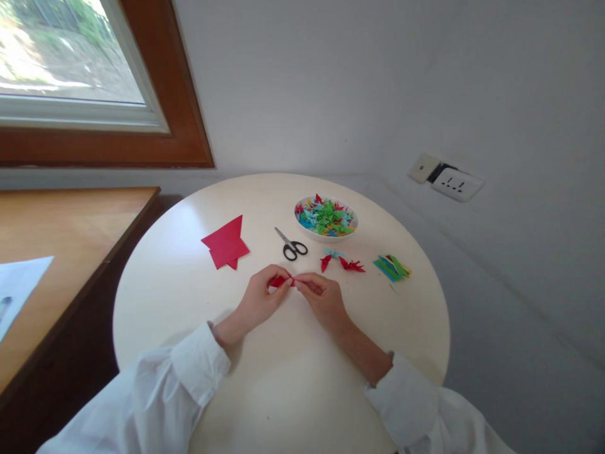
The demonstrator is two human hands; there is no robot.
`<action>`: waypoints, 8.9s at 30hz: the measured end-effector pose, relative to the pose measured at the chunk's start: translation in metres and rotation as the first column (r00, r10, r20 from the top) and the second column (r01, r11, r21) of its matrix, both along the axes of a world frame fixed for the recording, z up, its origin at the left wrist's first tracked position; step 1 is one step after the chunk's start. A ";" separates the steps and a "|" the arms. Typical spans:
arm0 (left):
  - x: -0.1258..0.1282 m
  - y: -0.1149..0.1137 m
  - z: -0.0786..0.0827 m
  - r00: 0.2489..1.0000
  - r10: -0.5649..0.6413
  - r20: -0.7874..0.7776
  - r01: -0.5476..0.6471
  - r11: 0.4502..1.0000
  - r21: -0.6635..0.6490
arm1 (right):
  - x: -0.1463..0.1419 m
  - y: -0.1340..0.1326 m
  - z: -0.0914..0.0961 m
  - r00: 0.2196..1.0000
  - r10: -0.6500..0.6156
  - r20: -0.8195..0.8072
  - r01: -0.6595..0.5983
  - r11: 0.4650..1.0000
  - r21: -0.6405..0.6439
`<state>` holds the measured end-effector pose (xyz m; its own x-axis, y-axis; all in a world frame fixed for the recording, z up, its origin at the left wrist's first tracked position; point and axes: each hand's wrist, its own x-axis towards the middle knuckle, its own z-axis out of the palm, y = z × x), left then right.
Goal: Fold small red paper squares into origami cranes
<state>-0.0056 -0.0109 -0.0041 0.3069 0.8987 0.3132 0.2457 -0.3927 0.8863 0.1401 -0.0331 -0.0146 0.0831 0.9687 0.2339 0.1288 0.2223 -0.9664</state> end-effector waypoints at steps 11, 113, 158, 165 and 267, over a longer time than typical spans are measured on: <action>0.001 0.000 -0.001 0.999 0.038 0.007 -0.037 0.998 -0.043 | -0.002 -0.002 0.009 0.993 -0.026 -0.111 0.016 0.996 -0.089; 0.004 -0.004 0.014 0.984 0.065 -0.168 -0.074 0.996 -0.048 | 0.002 -0.002 0.006 0.999 -0.032 0.013 0.031 0.998 0.061; 0.000 0.002 0.007 0.991 -0.125 -0.048 0.107 0.956 -0.274 | 0.001 -0.006 0.010 0.972 -0.077 0.221 0.026 0.974 0.226; -0.003 0.002 0.012 0.975 -0.136 -0.178 0.116 0.986 -0.118 | 0.001 -0.009 0.012 0.923 -0.101 0.371 -0.038 0.936 0.350; 0.007 0.025 -0.002 0.949 -0.215 0.230 0.273 0.926 -0.261 | 0.011 0.014 0.003 0.969 0.083 -0.234 -0.111 0.988 -0.109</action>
<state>0.0012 0.0144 -0.0060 0.4874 0.8635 0.1295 -0.0126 -0.1413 0.9899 0.1513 -0.0188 -0.0113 0.0251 0.9946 0.1012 -0.1146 0.1034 -0.9880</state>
